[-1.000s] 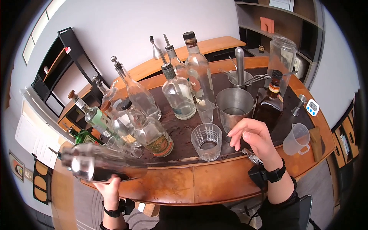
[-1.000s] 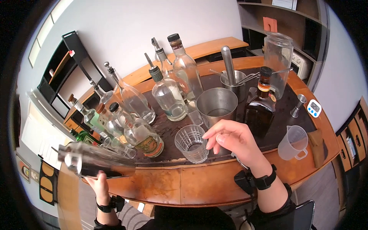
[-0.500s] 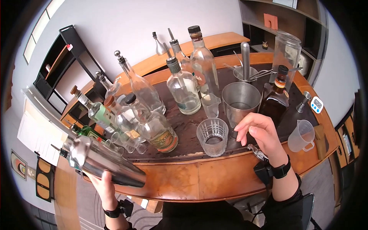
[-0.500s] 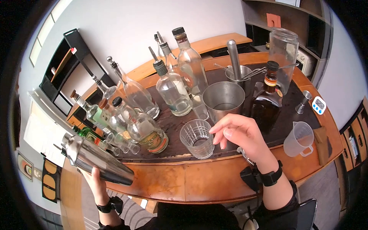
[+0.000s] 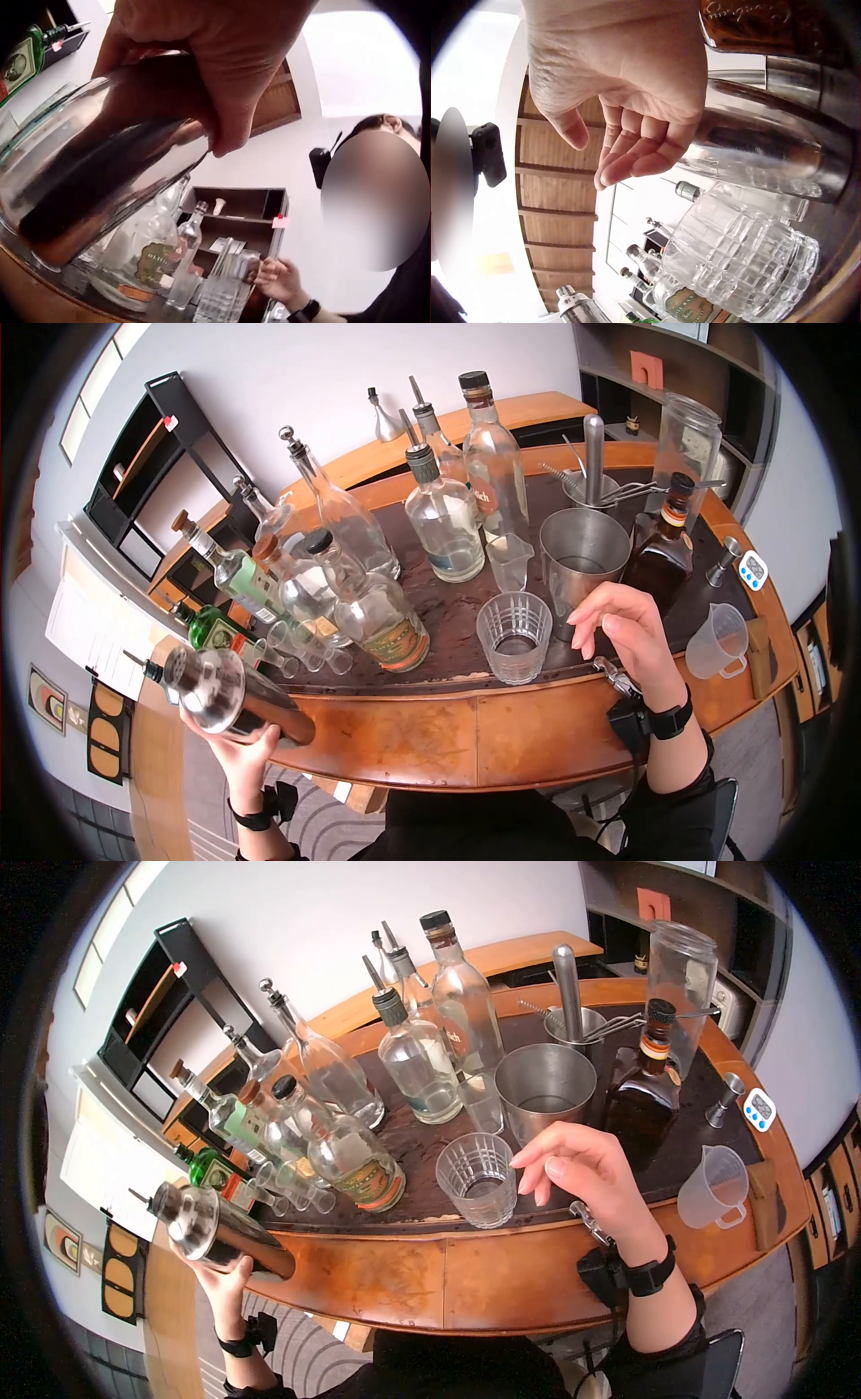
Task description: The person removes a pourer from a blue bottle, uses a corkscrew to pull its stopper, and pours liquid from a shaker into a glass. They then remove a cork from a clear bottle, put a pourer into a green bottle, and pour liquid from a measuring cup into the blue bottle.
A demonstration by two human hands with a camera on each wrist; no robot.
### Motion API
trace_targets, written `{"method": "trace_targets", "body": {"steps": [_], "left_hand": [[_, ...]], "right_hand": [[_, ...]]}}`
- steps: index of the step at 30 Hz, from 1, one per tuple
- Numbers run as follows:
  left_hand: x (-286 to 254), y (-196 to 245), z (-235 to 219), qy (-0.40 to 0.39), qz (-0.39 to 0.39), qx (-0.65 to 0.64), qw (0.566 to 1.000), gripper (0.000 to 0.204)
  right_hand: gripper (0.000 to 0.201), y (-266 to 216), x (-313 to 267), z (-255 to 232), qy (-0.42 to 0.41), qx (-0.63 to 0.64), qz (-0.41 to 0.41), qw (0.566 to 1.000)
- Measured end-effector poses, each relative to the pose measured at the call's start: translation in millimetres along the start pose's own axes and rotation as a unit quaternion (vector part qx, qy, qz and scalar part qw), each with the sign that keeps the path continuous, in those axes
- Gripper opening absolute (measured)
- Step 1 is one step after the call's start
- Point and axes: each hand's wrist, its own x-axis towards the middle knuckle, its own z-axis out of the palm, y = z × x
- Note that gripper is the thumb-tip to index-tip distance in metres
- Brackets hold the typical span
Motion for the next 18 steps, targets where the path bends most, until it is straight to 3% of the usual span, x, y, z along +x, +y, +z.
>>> {"method": "trace_targets", "body": {"steps": [1,3,4,5,7,9,10,11,12,13,15,16,17,18], "left_hand": [[5.8,-11.3,-25.0,-0.062,-0.044,0.05,0.996,0.101],[14.8,-15.9,-32.5,-0.027,-0.212,-0.191,0.958,0.095],[11.7,-13.3,-29.0,-0.018,-0.179,-0.139,0.974,0.093],[7.7,-16.3,-30.9,-0.037,-0.076,0.009,0.996,0.095],[1.4,-7.8,-7.9,0.002,0.058,0.034,0.998,0.092],[8.9,-14.1,-30.6,-0.079,-0.07,0.003,0.994,0.083],[6.9,-18.3,-34.3,-0.048,-0.171,-0.139,0.974,0.081],[7.0,-15.2,-33.1,-0.015,-0.268,-0.276,0.923,0.08],[4.0,-11.3,-26.0,-0.038,-0.193,-0.215,0.957,0.077],[1.7,-2.8,-18.2,-0.049,-0.105,-0.038,0.993,0.086],[-3.1,-6.9,2.8,0.019,0.074,0.096,0.992,0.101],[-0.5,-6.5,1.2,-0.014,0.104,0.183,0.978,0.114],[2.9,-3.8,-0.5,-0.013,0.106,0.182,0.977,0.114],[5.9,0.4,-2.7,-0.051,-0.004,0.066,0.996,0.115]], "right_hand": [[0.027,-0.3,-0.1,-0.4,-0.002,0.001,0.001,1.0],[0.028,-0.2,-0.3,-0.2,-0.002,-0.006,0.005,1.0],[0.028,0.0,-0.1,0.1,-0.003,-0.004,0.004,1.0],[0.028,-0.1,0.2,0.2,-0.005,-0.005,0.005,1.0],[0.028,-0.3,0.1,0.7,-0.008,-0.007,0.007,1.0],[0.028,-0.5,-0.5,1.3,-0.006,-0.001,0.007,1.0],[0.028,-0.5,-0.1,0.9,-0.005,-0.001,0.006,1.0],[0.029,-0.2,0.1,0.8,-0.005,-0.002,0.005,1.0],[0.029,0.1,0.0,0.7,-0.005,-0.002,0.004,1.0],[0.029,0.3,-0.3,0.7,-0.005,-0.002,0.005,1.0],[0.028,-0.2,-0.3,0.8,-0.01,-0.006,0.004,1.0],[0.028,-0.5,-0.2,0.9,-0.01,-0.006,0.003,1.0],[0.028,-0.8,-0.4,0.7,-0.01,-0.006,0.005,1.0],[0.028,-0.9,-0.9,0.3,-0.01,-0.006,0.007,1.0]]}}
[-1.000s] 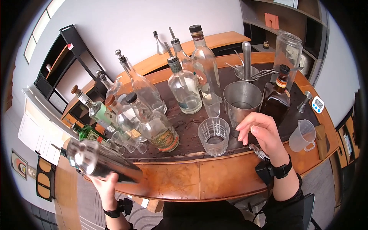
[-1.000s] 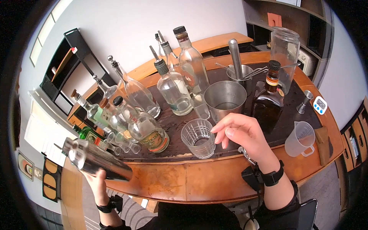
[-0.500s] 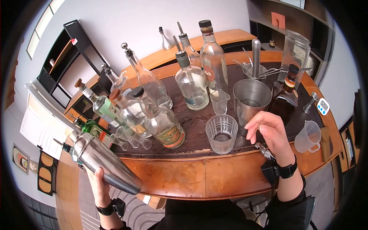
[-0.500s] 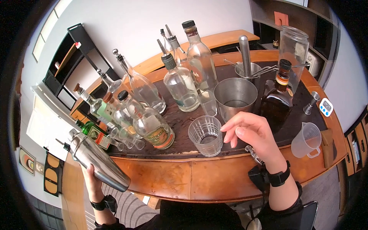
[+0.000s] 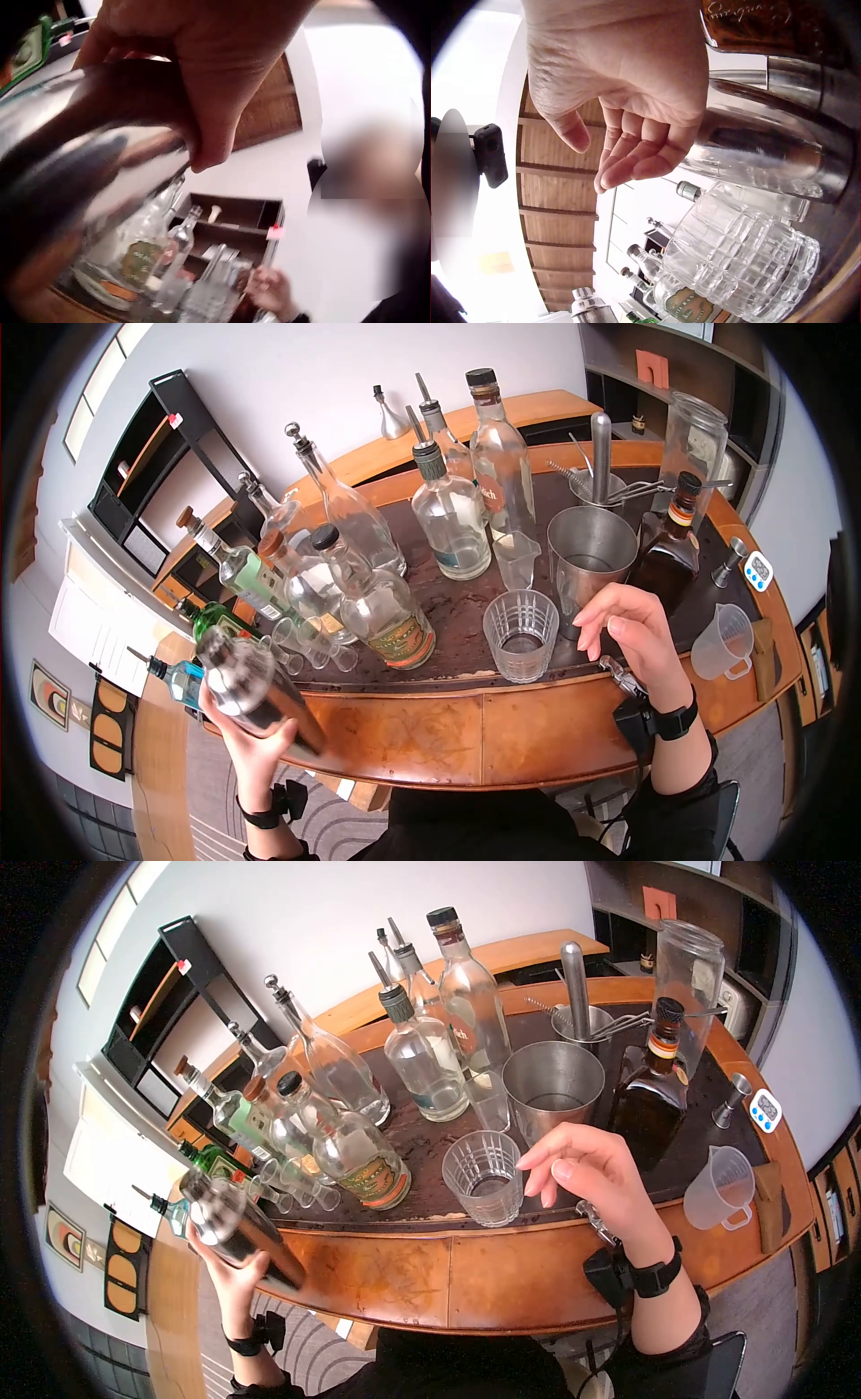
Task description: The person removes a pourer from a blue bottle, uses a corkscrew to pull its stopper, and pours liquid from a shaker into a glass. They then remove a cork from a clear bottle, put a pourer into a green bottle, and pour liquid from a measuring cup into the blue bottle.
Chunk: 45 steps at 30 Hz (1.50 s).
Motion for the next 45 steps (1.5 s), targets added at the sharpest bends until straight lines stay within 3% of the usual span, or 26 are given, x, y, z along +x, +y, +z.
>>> {"method": "trace_targets", "body": {"steps": [2,3,5,6,7,9,11,13,15,16,17,19,21,23,25,27,29,30,31,33,35,40,41,43,45], "left_hand": [[0.3,-1.3,-6.3,-0.056,-0.194,-0.24,0.949,0.117],[-1.8,-13.0,-10.3,-0.057,-0.253,-0.275,0.926,0.117],[-8.3,-15.4,0.7,-0.023,-0.116,-0.13,0.984,0.116],[-10.6,-9.7,10.1,0.015,-0.059,-0.02,0.998,0.121],[-10.2,-6.7,12.5,-0.003,0.01,0.04,0.999,0.124],[-6.0,-1.4,11.3,-0.028,-0.09,-0.063,0.994,0.121],[-2.3,-7.4,2.9,-0.047,-0.183,-0.224,0.956,0.116],[-7.7,-10.2,8.0,-0.024,-0.101,-0.147,0.984,0.116],[-10.3,-7.0,15.7,0.001,0.01,0.017,1.0,0.118],[-5.9,-1.6,15.4,-0.021,-0.013,-0.006,1.0,0.12],[-2.3,11.4,12.0,-0.034,-0.166,-0.112,0.979,0.12],[-2.9,-1.2,6.0,-0.021,-0.2,-0.29,0.936,0.122],[-14.9,3.0,15.1,-0.014,-0.082,-0.077,0.994,0.112],[-10.9,3.4,15.8,-0.019,-0.043,-0.049,0.998,0.112],[-1.4,-5.5,-3.6,-0.074,-0.25,-0.284,0.923,0.118],[-7.5,-1.1,4.2,-0.047,-0.267,-0.314,0.91,0.117],[-15.4,11.8,19.8,-0.033,-0.034,-0.112,0.993,0.103],[-10.2,19.5,17.6,-0.075,-0.06,-0.136,0.986,0.104],[-7.6,1.4,1.2,-0.116,-0.156,-0.176,0.965,0.111],[-5.1,10.0,4.3,-0.059,-0.226,-0.218,0.947,0.122],[-10.9,16.0,16.5,-0.048,-0.037,-0.047,0.997,0.125],[-6.7,29.4,18.3,-0.107,-0.1,-0.143,0.979,0.128],[-5.4,35.0,25.3,-0.124,-0.049,-0.149,0.98,0.124],[-1.4,20.1,21.4,-0.171,0.095,0.014,0.981,0.119],[8.8,44.3,30.2,-0.183,0.184,0.093,0.961,0.112]], "right_hand": [[0.027,-0.1,-0.3,0.6,0.001,0.001,0.0,1.0],[0.027,-0.1,-0.2,0.7,-0.001,0.001,0.0,1.0],[0.027,0.1,-0.2,0.6,-0.002,0.002,0.002,1.0],[0.027,0.0,0.0,0.8,-0.004,0.004,0.003,1.0],[0.027,-0.2,-0.3,1.3,-0.005,0.003,0.003,1.0],[0.026,-1.4,-0.5,1.5,-0.002,0.009,0.007,1.0],[0.026,-1.7,-0.6,1.3,-0.003,0.011,0.009,1.0],[0.026,-1.5,-0.9,1.5,-0.002,0.013,0.011,1.0],[0.026,-1.9,-1.0,1.4,-0.005,0.008,0.009,1.0],[0.026,-2.2,-1.3,1.3,-0.005,0.007,0.009,1.0],[0.026,-2.4,-1.2,1.2,-0.005,0.01,0.01,1.0],[0.025,-1.9,-1.4,1.5,-0.002,0.017,0.01,1.0],[0.025,-2.2,-1.2,1.7,-0.009,0.014,0.011,1.0],[0.025,-2.7,-2.1,2.7,-0.008,0.018,0.014,1.0],[0.024,-3.5,-2.1,2.1,-0.005,0.021,0.015,1.0],[0.024,-2.8,-1.8,2.4,-0.008,0.02,0.011,1.0],[0.024,-3.5,-2.0,2.9,-0.01,0.017,0.014,1.0],[0.024,-4.3,-1.7,2.5,-0.012,0.011,0.016,1.0],[0.024,-4.6,-1.5,2.4,-0.012,0.011,0.015,1.0],[0.024,-4.4,-2.1,2.9,-0.009,0.014,0.012,1.0],[0.024,-3.8,-2.5,3.8,-0.01,0.015,0.011,1.0],[0.023,-4.2,-2.2,3.5,-0.006,0.012,0.012,1.0],[0.023,-4.1,-1.8,3.6,-0.009,0.012,0.01,1.0],[0.023,-4.2,-1.9,3.9,-0.012,0.01,0.008,1.0],[0.023,-4.9,-2.3,4.3,-0.013,0.014,0.015,1.0]]}}
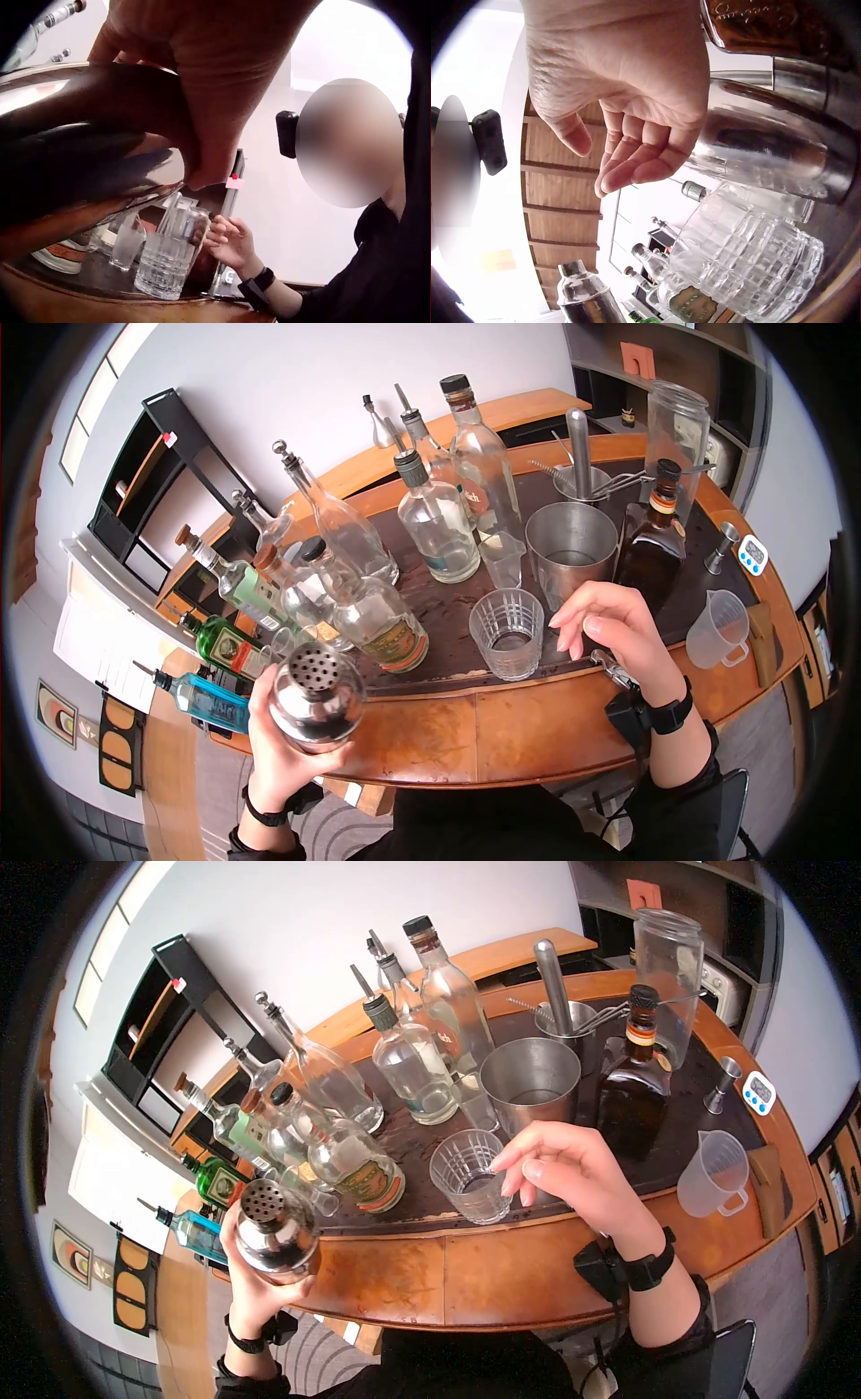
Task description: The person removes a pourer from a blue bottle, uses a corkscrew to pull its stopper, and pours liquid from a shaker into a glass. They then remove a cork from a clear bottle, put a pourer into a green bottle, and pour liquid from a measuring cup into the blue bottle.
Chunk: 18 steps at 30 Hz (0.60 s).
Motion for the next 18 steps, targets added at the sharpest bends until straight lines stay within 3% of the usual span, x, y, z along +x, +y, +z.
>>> {"method": "trace_targets", "body": {"steps": [2,6,18], "left_hand": [[18.4,11.4,1.1,-0.042,0.0,-0.009,0.999,0.107],[52.0,37.5,7.9,-0.074,0.126,0.131,0.981,0.097],[98.8,71.3,31.6,-0.181,0.175,0.234,0.939,0.097]], "right_hand": [[0.022,-0.6,0.2,0.0,-0.001,-0.002,0.002,1.0],[0.021,-1.4,-2.2,0.9,-0.003,0.003,0.015,1.0],[0.019,-5.3,-3.2,0.1,-0.022,0.02,-0.002,1.0]]}}
